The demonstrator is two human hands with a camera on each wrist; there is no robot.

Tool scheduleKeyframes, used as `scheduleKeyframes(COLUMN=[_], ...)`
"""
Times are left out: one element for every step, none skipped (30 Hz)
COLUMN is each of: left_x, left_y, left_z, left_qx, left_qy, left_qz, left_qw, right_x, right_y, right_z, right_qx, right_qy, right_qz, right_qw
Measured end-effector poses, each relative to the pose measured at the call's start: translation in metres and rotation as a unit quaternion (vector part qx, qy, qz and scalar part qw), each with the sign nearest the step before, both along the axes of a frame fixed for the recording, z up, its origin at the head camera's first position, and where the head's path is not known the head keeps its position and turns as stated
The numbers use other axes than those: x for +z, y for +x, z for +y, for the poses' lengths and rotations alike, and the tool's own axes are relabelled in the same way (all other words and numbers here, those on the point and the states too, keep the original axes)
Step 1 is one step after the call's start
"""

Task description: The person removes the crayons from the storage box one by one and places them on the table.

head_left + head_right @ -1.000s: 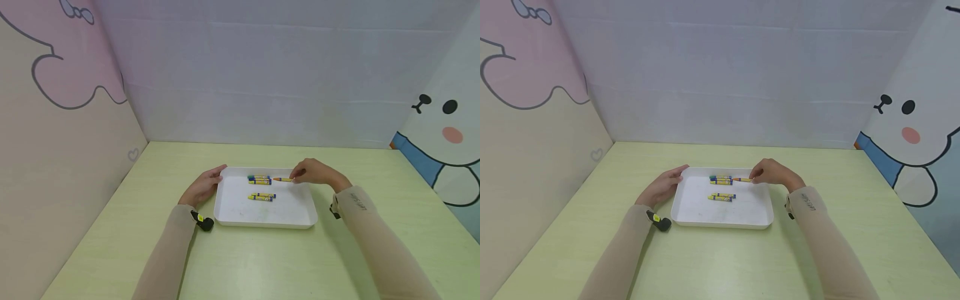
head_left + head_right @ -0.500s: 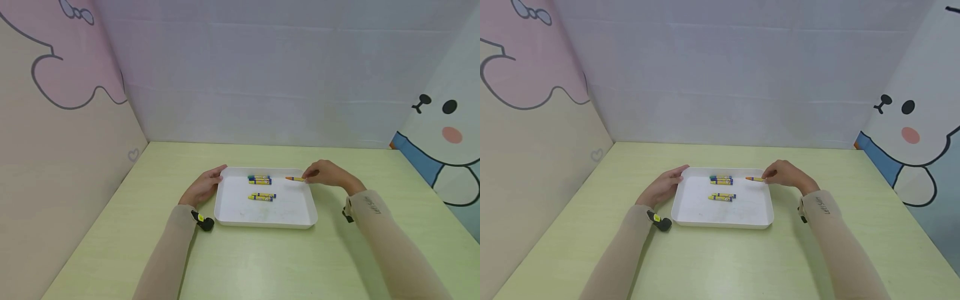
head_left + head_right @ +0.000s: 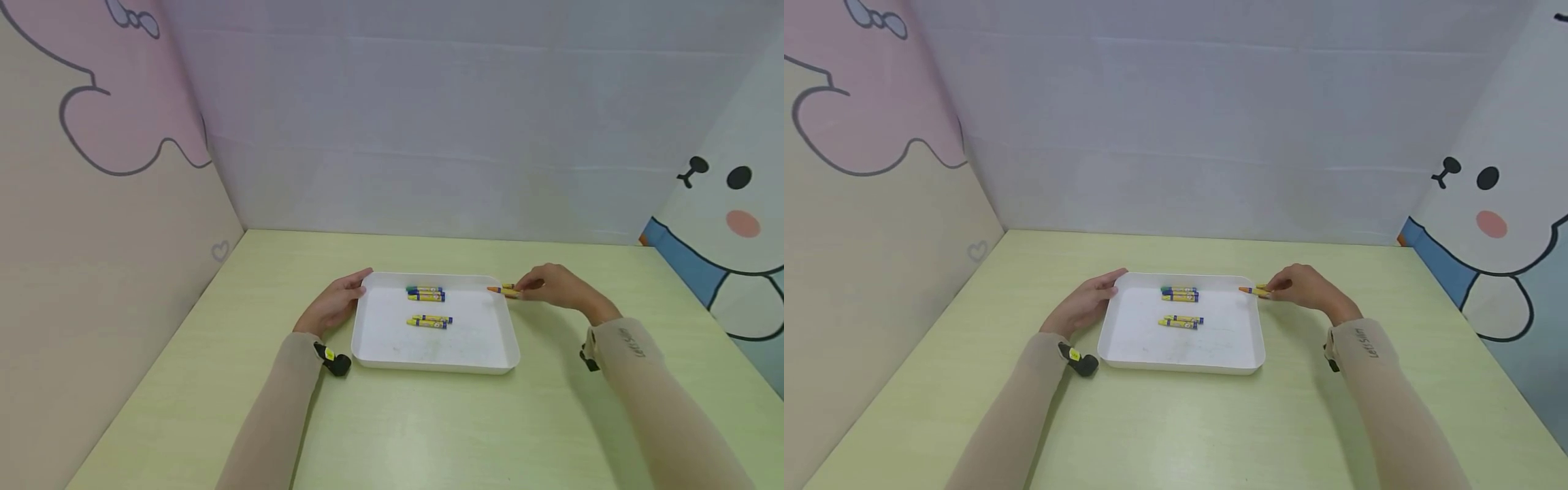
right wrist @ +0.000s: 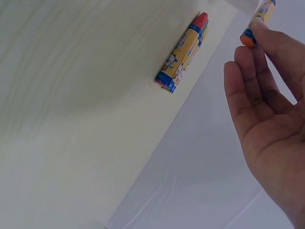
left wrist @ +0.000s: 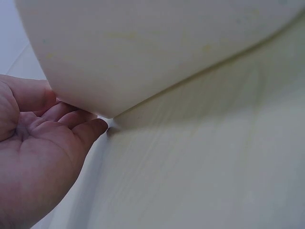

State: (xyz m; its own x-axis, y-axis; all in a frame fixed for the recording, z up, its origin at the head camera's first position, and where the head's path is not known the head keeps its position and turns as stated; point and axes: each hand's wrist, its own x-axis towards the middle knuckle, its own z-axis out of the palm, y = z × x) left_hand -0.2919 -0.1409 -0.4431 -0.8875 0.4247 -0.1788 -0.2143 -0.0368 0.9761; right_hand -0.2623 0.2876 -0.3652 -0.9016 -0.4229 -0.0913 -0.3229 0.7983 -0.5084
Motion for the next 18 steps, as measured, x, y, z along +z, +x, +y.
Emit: scheduleKeyframes(left_x=[0.000, 0.000, 0.000, 0.000, 0.000, 0.000, 0.000, 0.000, 0.000, 0.001, 0.001, 0.001, 0.001, 0.001, 0.001, 0.001, 0.002, 0.002], left_y=[0.000, 0.000, 0.000, 0.000, 0.000, 0.000, 0.000, 0.001, 0.001, 0.001, 0.002, 0.002, 0.002, 0.002, 0.002, 0.002, 0.003, 0.003], left_z=[0.000, 0.000, 0.000, 0.000, 0.000, 0.000, 0.000, 0.000, 0.000, 0.000, 0.000, 0.000, 0.000, 0.000, 0.000, 0.000, 0.000, 0.001], left_qx=[-0.002, -0.004, -0.004, -0.006, -0.006, -0.007, -0.007, -0.005, -0.004, -0.003, -0.002, -0.002, -0.002, 0.000, 0.001, 0.001, 0.003, 0.004], left_qy=[0.001, 0.002, 0.005, 0.006, 0.008, 0.008, 0.009, 0.009, 0.009, 0.009, 0.009, 0.008, 0.008, 0.006, 0.006, 0.005, 0.003, 0.002], left_qz=[0.001, 0.002, 0.000, 0.001, 0.001, 0.002, 0.001, 0.000, -0.001, -0.002, -0.002, -0.002, -0.002, -0.004, -0.003, -0.002, -0.004, -0.003], left_qw=[1.0000, 1.0000, 1.0000, 1.0000, 1.0000, 0.9999, 0.9999, 0.9999, 1.0000, 0.9999, 1.0000, 1.0000, 1.0000, 1.0000, 1.0000, 1.0000, 1.0000, 1.0000], right_x=[0.000, 0.000, 0.000, 0.000, 0.000, 0.000, 0.000, 0.000, 0.000, 0.000, 0.000, -0.001, -0.002, -0.002, -0.003, -0.004, -0.005, -0.006], right_y=[0.001, 0.001, 0.002, 0.002, 0.002, 0.003, 0.003, 0.003, 0.004, 0.004, 0.005, 0.005, 0.005, 0.005, 0.005, 0.005, 0.005, 0.005], right_z=[0.001, 0.003, 0.004, 0.005, 0.006, 0.007, 0.007, 0.008, 0.009, 0.009, 0.010, 0.010, 0.011, 0.012, 0.013, 0.013, 0.014, 0.015], right_qx=[-0.005, -0.008, -0.011, -0.012, -0.015, -0.016, -0.017, -0.016, -0.017, -0.018, -0.019, -0.021, -0.022, -0.023, -0.024, -0.026, -0.027, -0.028], right_qy=[0.000, 0.001, 0.002, 0.001, 0.000, -0.001, -0.003, -0.003, -0.004, -0.004, -0.004, -0.003, -0.003, -0.003, -0.002, -0.002, -0.001, -0.002], right_qz=[0.000, 0.001, 0.002, 0.003, 0.002, 0.003, 0.002, 0.002, 0.002, 0.003, 0.002, 0.003, 0.004, 0.006, 0.007, 0.008, 0.010, 0.010], right_qw=[1.000, 1.000, 1.000, 1.000, 1.000, 1.000, 1.000, 1.000, 1.000, 1.000, 1.000, 1.000, 1.000, 1.000, 1.000, 1.000, 1.000, 1.000])
